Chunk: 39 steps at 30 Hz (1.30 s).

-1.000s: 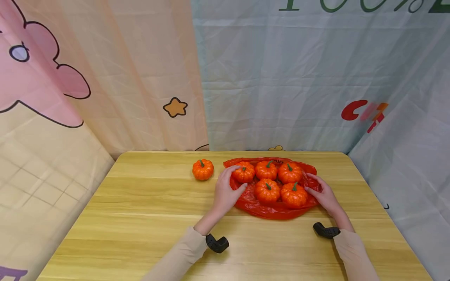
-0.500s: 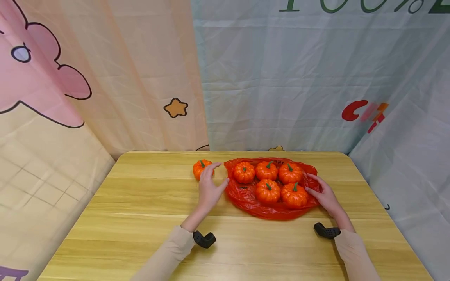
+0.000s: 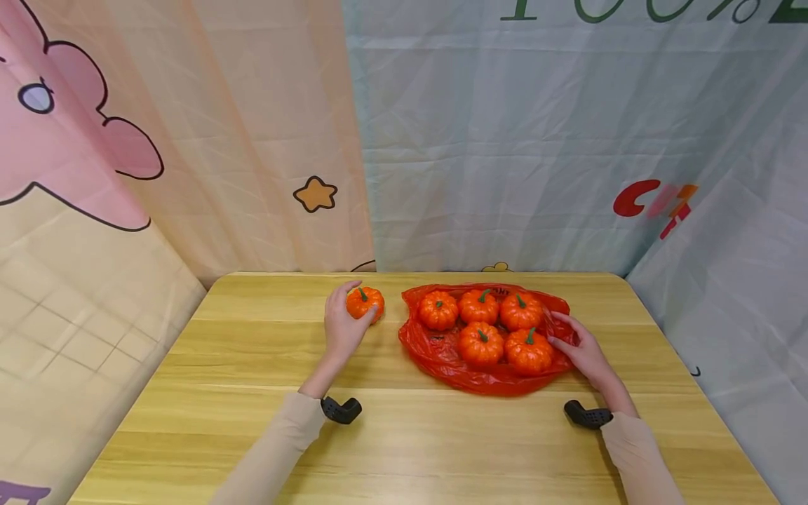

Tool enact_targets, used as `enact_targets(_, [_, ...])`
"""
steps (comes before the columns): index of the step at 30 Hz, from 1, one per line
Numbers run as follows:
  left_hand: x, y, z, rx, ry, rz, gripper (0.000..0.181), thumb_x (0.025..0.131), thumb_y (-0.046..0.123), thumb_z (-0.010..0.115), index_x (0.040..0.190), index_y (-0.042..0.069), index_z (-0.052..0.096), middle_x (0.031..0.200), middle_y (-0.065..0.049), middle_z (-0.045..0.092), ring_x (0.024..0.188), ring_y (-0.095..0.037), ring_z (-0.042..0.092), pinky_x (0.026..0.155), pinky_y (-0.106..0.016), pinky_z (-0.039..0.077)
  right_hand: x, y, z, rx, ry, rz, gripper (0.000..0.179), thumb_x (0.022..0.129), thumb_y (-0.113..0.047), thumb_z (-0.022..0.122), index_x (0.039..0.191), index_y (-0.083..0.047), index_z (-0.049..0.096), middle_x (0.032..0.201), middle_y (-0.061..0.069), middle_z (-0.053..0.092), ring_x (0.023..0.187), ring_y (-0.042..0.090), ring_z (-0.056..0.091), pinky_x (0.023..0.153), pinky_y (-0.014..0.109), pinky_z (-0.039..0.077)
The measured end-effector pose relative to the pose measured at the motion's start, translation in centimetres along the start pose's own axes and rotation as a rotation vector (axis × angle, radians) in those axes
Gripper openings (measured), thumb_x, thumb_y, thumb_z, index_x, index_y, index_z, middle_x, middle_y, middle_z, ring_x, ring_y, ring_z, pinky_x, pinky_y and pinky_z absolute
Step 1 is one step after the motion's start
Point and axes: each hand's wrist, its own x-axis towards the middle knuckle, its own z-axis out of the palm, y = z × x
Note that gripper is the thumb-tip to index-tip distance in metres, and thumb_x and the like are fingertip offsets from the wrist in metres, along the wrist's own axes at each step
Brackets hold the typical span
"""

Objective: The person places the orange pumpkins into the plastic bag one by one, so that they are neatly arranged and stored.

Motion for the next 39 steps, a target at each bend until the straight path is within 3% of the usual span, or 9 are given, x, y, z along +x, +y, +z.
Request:
enact_targets(9, [-0.1, -1.9, -0.1, -0.043, -0.025, -0.155, 0.062, 0.072, 0.012, 0.082, 0.127, 0.006, 0.055, 0.131, -0.013, 0.054, 0.122, -0.034, 0.044, 0.102, -0.053, 0.039, 0.0, -0.2, 0.0, -0.009, 0.002, 0.001, 0.057, 0.097, -0.018, 0.057, 0.146, -0.001, 0.033, 0.128, -0.027, 0.037, 0.105, -0.022, 0.037, 0.084, -0.001, 0.034])
enact_targets(15, [-0.2, -2.2, 0.2, -0.020, -0.041, -0.243, 0.067, 0.071, 0.015, 0.083, 0.131, 0.008, 0.052, 0.135, -0.013, 0.051, 0.123, -0.034, 0.043, 0.101, -0.056, 0.040, 0.0, -0.1, 0.1, 0.008, 0.000, -0.001, 0.057, 0.097, -0.017, 0.057, 0.146, -0.002, 0.033, 0.131, -0.024, 0.039, 0.106, -0.022, 0.038, 0.084, 0.000, 0.035])
enact_targets(23, [-0.1, -3.0, 0.9, -0.006, -0.056, -0.289, 0.071, 0.071, 0.019, 0.084, 0.132, 0.008, 0.050, 0.136, -0.014, 0.051, 0.123, -0.035, 0.043, 0.101, -0.054, 0.040, 0.0, -0.2, 0.0, -0.007, 0.003, 0.002, 0.057, 0.097, -0.017, 0.057, 0.146, -0.003, 0.033, 0.135, -0.014, 0.040, 0.106, -0.022, 0.037, 0.084, 0.000, 0.036])
enact_targets(29, [-0.1, -3.7, 1.8, -0.010, -0.064, -0.304, 0.074, 0.069, 0.020, 0.085, 0.133, 0.006, 0.048, 0.135, -0.017, 0.051, 0.122, -0.037, 0.043, 0.100, -0.055, 0.040, 0.0, -0.4, 0.1, 0.007, -0.001, -0.007, 0.057, 0.097, -0.016, 0.057, 0.145, 0.000, 0.033, 0.132, -0.020, 0.039, 0.106, -0.021, 0.039, 0.084, 0.000, 0.037])
enact_targets(39, [-0.2, -4.4, 3.0, -0.058, -0.007, -0.341, 0.071, 0.069, 0.023, 0.085, 0.130, 0.008, 0.052, 0.131, -0.018, 0.052, 0.121, -0.039, 0.045, 0.102, -0.054, 0.039, 0.0, -0.4, 0.1, 0.007, 0.011, -0.015, 0.055, 0.096, -0.016, 0.057, 0.145, -0.001, 0.035, 0.136, -0.012, 0.043, 0.107, -0.021, 0.040, 0.085, 0.000, 0.037])
